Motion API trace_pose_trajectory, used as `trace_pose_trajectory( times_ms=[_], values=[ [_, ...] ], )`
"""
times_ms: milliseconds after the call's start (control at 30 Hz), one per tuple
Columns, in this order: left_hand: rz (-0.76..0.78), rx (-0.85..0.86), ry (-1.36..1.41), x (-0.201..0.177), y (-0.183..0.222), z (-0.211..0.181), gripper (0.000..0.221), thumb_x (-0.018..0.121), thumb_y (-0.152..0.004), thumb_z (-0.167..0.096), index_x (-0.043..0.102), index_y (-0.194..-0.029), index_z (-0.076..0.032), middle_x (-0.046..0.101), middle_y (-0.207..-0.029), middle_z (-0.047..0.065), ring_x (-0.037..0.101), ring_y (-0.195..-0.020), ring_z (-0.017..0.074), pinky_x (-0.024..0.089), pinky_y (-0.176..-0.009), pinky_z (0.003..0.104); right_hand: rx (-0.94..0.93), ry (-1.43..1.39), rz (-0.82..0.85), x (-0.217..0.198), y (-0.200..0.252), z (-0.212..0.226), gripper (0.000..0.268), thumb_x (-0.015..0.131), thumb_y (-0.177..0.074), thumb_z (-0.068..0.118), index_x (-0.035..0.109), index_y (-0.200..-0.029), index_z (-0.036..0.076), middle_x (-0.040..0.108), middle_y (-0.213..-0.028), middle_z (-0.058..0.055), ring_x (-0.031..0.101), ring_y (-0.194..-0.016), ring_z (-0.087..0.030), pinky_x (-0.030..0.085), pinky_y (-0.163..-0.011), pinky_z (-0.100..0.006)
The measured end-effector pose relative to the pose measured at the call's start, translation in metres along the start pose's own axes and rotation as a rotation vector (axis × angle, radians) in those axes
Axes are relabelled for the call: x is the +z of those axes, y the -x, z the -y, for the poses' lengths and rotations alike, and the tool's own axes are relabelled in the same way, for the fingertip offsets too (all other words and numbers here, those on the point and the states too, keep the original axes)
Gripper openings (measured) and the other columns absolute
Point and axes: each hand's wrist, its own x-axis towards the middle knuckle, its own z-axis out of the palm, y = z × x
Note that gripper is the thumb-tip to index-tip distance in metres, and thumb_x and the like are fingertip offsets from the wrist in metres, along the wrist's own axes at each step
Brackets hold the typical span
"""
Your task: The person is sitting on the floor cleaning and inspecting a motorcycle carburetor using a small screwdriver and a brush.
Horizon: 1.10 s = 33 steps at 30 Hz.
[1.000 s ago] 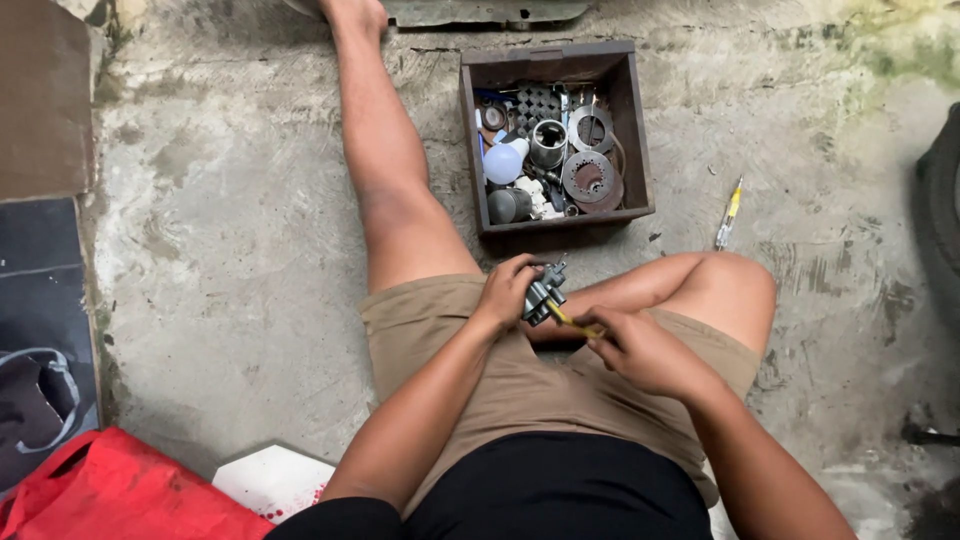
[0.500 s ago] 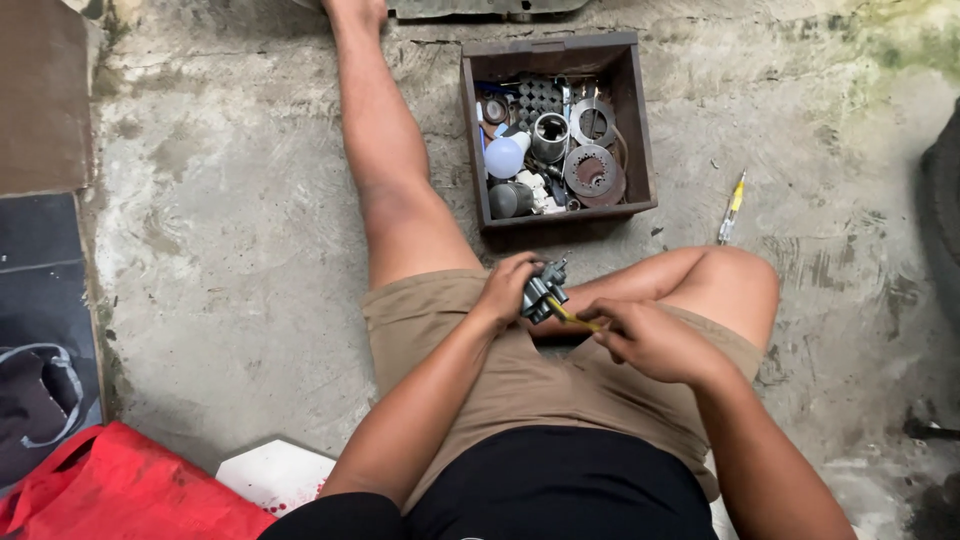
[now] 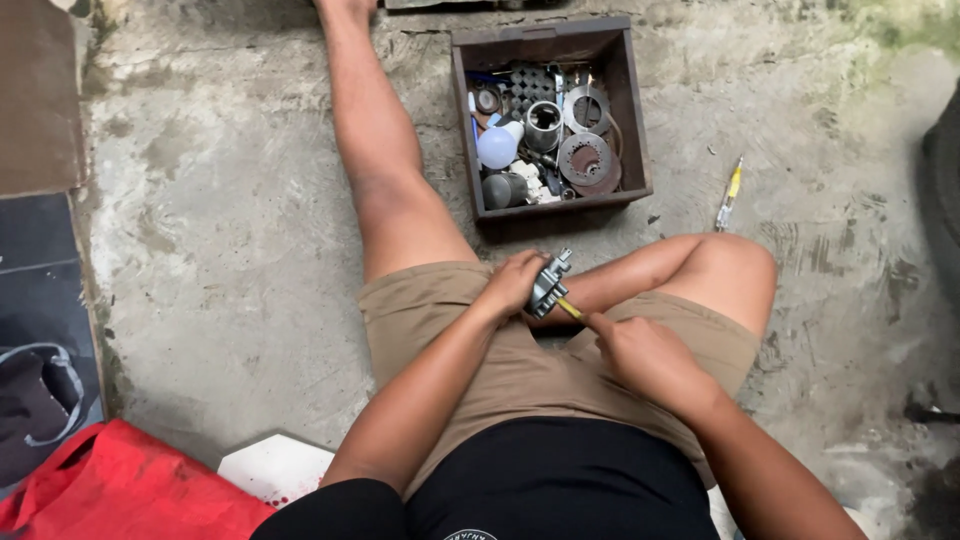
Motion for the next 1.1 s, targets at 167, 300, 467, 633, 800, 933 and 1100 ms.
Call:
trace_pose_trajectory(
  times_ms=[167,300,467,633,800,933,1100],
  values=[
    [-0.020,-0.008,-0.072,-0.005,0.007,-0.008,0.054,0.046,-0.100,-0.056,0.071,-0.124,-0.014,0.069,-0.128,0.022,0.058,-0.130,0.0422,0.040,-0.114,0.052,-0.053,-0.001,-0.007,-0.004,-0.003,0.005,0.021,0.054,-0.096,0.026,0.059,-0.114,0.016,0.075,-0.084,-0.022,0.076,-0.084,-0.045,0.062,-0.075,-0.057],
    [-0.107,0.061,0.141,-0.008,0.002,0.008,0.049,0.045,-0.103,-0.042,0.071,-0.124,-0.006,0.067,-0.131,0.025,0.054,-0.133,0.0421,0.038,-0.117,0.049,-0.082,-0.136,-0.104,-0.010,0.006,-0.004,0.030,0.059,-0.094,0.026,0.057,-0.121,0.013,0.075,-0.085,-0.025,0.074,-0.085,-0.048,0.059,-0.077,-0.061],
    [-0.183,-0.062,0.570,0.003,0.001,0.012,0.048,0.067,-0.092,-0.042,0.075,-0.119,-0.004,0.066,-0.125,0.022,0.056,-0.124,0.0318,0.039,-0.114,0.046,-0.041,-0.449,-0.297,-0.011,0.022,-0.033,0.038,0.066,-0.092,0.018,0.063,-0.130,0.012,0.079,-0.080,-0.022,0.077,-0.077,-0.043,0.059,-0.073,-0.056],
    [0.088,-0.173,1.064,0.012,-0.035,0.073,0.032,0.066,-0.093,-0.038,0.071,-0.114,-0.014,0.072,-0.088,0.019,0.070,-0.065,0.0303,0.057,-0.042,0.043,-0.297,-0.608,-0.708,0.030,-0.005,-0.034,0.023,0.072,-0.093,0.018,0.073,-0.116,0.012,0.077,-0.098,-0.013,0.074,-0.092,-0.040,0.059,-0.081,-0.048],
    [0.048,-0.045,1.027,0.001,-0.010,0.043,0.040,0.062,-0.092,-0.036,0.071,-0.124,-0.014,0.072,-0.092,0.019,0.069,-0.072,0.0247,0.058,-0.048,0.034,-0.317,-0.569,-0.692,0.035,-0.029,-0.041,0.017,0.065,-0.098,0.016,0.076,-0.112,0.016,0.075,-0.082,-0.008,0.074,-0.079,-0.033,0.059,-0.074,-0.045],
    [-0.007,0.046,0.969,0.001,0.008,0.011,0.039,0.062,-0.086,-0.033,0.073,-0.116,-0.012,0.067,-0.089,0.015,0.062,-0.077,0.0218,0.055,-0.054,0.028,-0.456,-0.503,-0.763,0.031,-0.039,-0.031,0.015,0.068,-0.098,0.020,0.076,-0.109,0.017,0.072,-0.085,-0.006,0.072,-0.082,-0.032,0.055,-0.078,-0.043],
    [-0.004,0.069,1.006,0.005,-0.001,0.013,0.042,0.065,-0.085,-0.034,0.068,-0.118,-0.008,0.060,-0.079,0.014,0.059,-0.056,0.0198,0.050,-0.033,0.028,-0.490,-0.412,-0.743,0.024,-0.047,-0.038,0.016,0.065,-0.099,0.025,0.075,-0.107,0.016,0.068,-0.082,-0.008,0.069,-0.082,-0.035,0.052,-0.078,-0.046]
  ],
)
